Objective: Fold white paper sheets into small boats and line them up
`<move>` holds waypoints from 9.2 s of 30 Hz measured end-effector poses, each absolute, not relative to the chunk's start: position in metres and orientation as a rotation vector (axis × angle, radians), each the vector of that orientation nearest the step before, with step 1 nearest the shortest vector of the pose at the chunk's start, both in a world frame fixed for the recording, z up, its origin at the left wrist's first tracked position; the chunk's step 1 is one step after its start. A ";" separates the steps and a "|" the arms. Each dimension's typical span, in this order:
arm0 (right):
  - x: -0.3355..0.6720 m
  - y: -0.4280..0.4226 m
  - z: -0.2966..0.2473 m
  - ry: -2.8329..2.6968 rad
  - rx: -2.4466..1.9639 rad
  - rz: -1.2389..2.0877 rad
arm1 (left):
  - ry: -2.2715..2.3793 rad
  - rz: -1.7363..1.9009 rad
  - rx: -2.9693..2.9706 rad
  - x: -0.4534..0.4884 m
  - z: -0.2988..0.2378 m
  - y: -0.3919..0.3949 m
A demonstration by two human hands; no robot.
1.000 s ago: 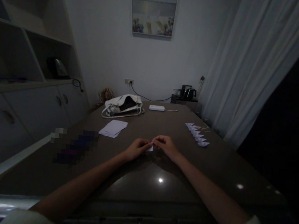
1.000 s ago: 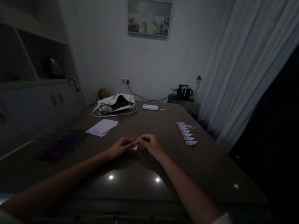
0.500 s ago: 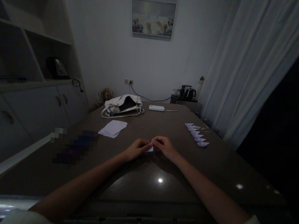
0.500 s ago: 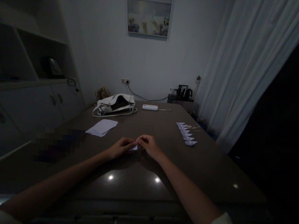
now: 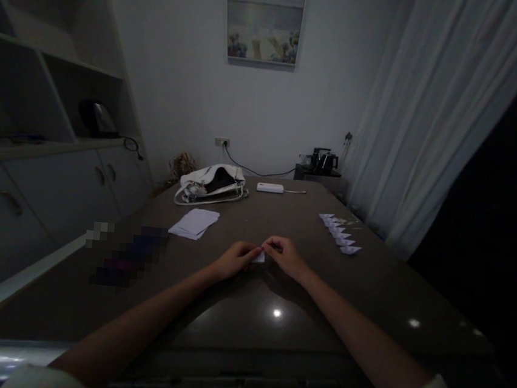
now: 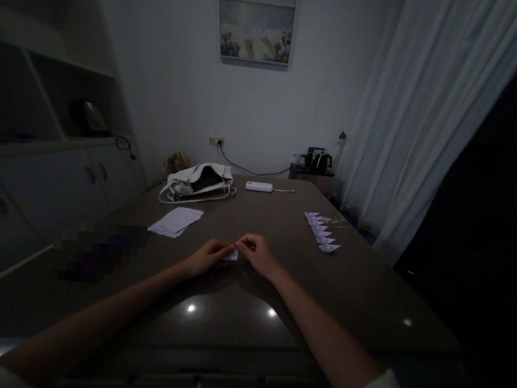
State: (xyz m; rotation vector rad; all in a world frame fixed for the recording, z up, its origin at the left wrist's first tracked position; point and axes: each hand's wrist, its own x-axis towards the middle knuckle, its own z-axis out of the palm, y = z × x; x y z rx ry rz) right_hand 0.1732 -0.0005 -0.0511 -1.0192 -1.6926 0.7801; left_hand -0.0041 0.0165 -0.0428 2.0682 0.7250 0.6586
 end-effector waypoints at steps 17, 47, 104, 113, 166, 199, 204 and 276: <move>0.172 -0.003 -0.048 -1.761 -0.989 0.837 | 0.822 0.851 2.187 -0.007 -0.040 0.019; 0.177 0.000 -0.050 -1.798 -0.933 0.940 | 0.561 0.755 1.746 -0.010 -0.044 0.024; 0.175 0.003 -0.053 -1.546 -0.994 1.199 | 0.484 0.764 1.621 -0.012 -0.046 0.028; 0.175 0.004 -0.055 -1.550 -0.993 1.208 | 0.497 0.766 1.619 -0.011 -0.041 0.024; 0.178 0.003 -0.055 -1.657 -1.003 1.190 | 0.508 0.740 1.654 -0.011 -0.040 0.022; 0.180 0.008 -0.059 -1.759 -0.993 1.179 | 0.538 0.702 1.729 -0.008 -0.042 0.025; 0.180 0.008 -0.058 -1.763 -0.994 1.182 | 0.504 0.692 1.731 -0.009 -0.042 0.026; 0.174 0.007 -0.058 -1.550 -1.074 1.106 | 0.901 1.039 2.557 -0.014 -0.038 0.017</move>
